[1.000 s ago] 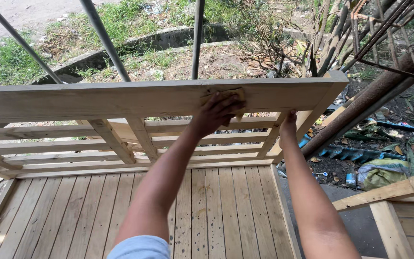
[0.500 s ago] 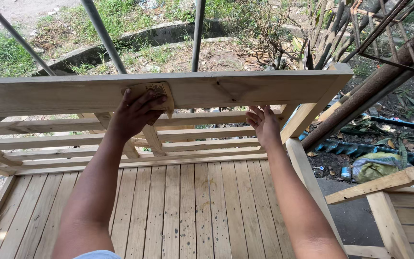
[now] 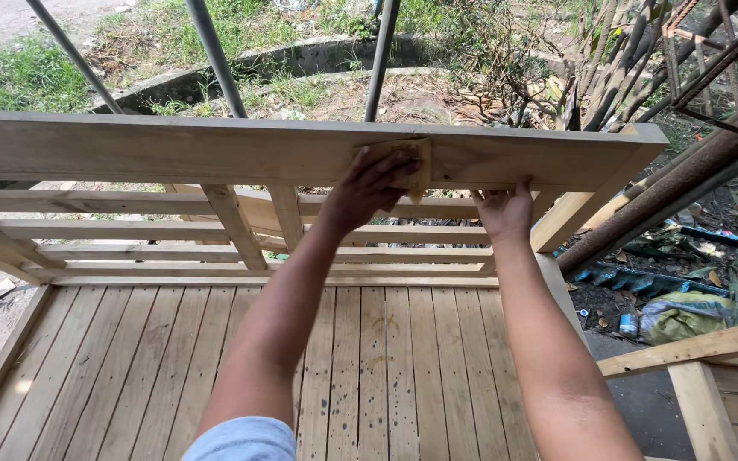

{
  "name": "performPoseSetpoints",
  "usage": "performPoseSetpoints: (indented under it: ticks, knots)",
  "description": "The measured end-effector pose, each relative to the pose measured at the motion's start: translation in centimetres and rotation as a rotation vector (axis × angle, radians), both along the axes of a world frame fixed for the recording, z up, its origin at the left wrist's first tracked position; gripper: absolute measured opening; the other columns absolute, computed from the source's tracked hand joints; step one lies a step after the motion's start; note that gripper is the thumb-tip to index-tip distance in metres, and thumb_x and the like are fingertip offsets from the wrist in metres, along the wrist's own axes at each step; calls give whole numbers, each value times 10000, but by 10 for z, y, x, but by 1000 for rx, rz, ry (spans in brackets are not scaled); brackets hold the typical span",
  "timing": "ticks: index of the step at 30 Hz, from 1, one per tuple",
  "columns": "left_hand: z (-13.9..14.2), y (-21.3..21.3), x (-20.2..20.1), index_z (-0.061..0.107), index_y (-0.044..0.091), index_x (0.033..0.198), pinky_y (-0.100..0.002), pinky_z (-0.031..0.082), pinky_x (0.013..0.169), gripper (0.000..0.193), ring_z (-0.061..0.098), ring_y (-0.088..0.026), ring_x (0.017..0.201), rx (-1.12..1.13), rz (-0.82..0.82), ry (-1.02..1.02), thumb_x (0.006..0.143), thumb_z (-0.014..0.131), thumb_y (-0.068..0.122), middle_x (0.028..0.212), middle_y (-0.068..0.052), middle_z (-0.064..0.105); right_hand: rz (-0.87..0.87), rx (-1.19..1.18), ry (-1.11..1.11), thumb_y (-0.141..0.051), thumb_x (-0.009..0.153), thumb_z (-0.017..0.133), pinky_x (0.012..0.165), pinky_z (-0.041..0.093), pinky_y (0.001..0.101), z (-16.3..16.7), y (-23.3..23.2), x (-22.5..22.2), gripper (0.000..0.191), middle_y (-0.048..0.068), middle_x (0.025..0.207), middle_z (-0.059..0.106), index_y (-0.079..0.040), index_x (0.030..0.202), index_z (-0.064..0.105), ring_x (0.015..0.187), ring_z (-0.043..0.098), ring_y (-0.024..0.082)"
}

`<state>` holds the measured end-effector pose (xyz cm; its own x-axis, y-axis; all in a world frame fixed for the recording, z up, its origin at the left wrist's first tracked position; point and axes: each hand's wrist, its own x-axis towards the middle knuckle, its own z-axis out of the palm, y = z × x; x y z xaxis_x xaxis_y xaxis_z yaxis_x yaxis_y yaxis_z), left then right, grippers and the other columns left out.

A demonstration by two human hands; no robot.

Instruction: The person sands the top rail and slats of a wooden bench frame using a sanding block. They move the block back and forth along the wood surfaces to smooth them.

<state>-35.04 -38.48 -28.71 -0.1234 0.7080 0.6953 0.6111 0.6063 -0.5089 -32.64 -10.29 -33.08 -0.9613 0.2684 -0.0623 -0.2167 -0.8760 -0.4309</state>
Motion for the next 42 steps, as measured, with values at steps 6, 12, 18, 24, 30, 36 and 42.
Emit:
performPoseSetpoints:
  ticks: [6,12,18,24,30,36,42]
  knots:
    - [16,-142,-14,708,388,1153,-561,132,1302,210,303,-170,1571,-250,146,48,976,600,423,1657,125,409,31,58,-74,-533,1047,420,1188,336,579,10,-3,-1,522,32,1489,523,-191,1432,504,1390,494,248]
    - [-4,-91,-2,692,374,1273,-554,113,1328,270,271,-170,1582,-84,196,90,1049,577,471,1670,123,384,33,69,-37,-531,1039,393,1196,327,568,7,1,1,538,-8,1548,498,-237,1480,485,1447,451,212]
    - [-5,-110,0,649,471,1333,-551,82,1324,311,258,-163,1585,-154,277,110,1040,544,475,1690,136,346,21,106,-44,-564,1043,397,1199,329,524,2,5,2,564,-3,1551,483,-219,1484,468,1453,439,226]
    - [-6,-175,5,661,509,1332,-579,86,1313,324,329,-199,1568,-152,313,58,1027,552,524,1671,103,396,-32,79,-158,-497,1063,473,1108,501,525,-17,20,28,441,193,1387,565,-94,1242,496,1296,598,363]
    - [-12,-112,7,699,436,1274,-569,103,1315,277,344,-184,1562,-95,200,73,1044,576,531,1654,107,429,-497,528,-556,-562,1062,511,899,519,414,-45,68,65,512,128,1270,557,-93,1268,514,979,582,205]
    - [-16,38,-2,764,391,1103,-527,111,1327,176,279,-194,1592,-33,-213,-31,1014,628,458,1670,64,428,-106,1115,-348,-658,1050,334,1069,446,393,-38,103,69,727,-37,1546,481,-171,1587,394,1420,435,155]
    - [-22,193,43,754,278,1085,-532,138,1315,214,260,-185,1581,3,-247,-88,1043,620,439,1681,44,388,32,1175,-457,-685,1000,300,1057,467,423,-37,128,85,753,9,1526,463,-173,1549,360,1405,441,202]
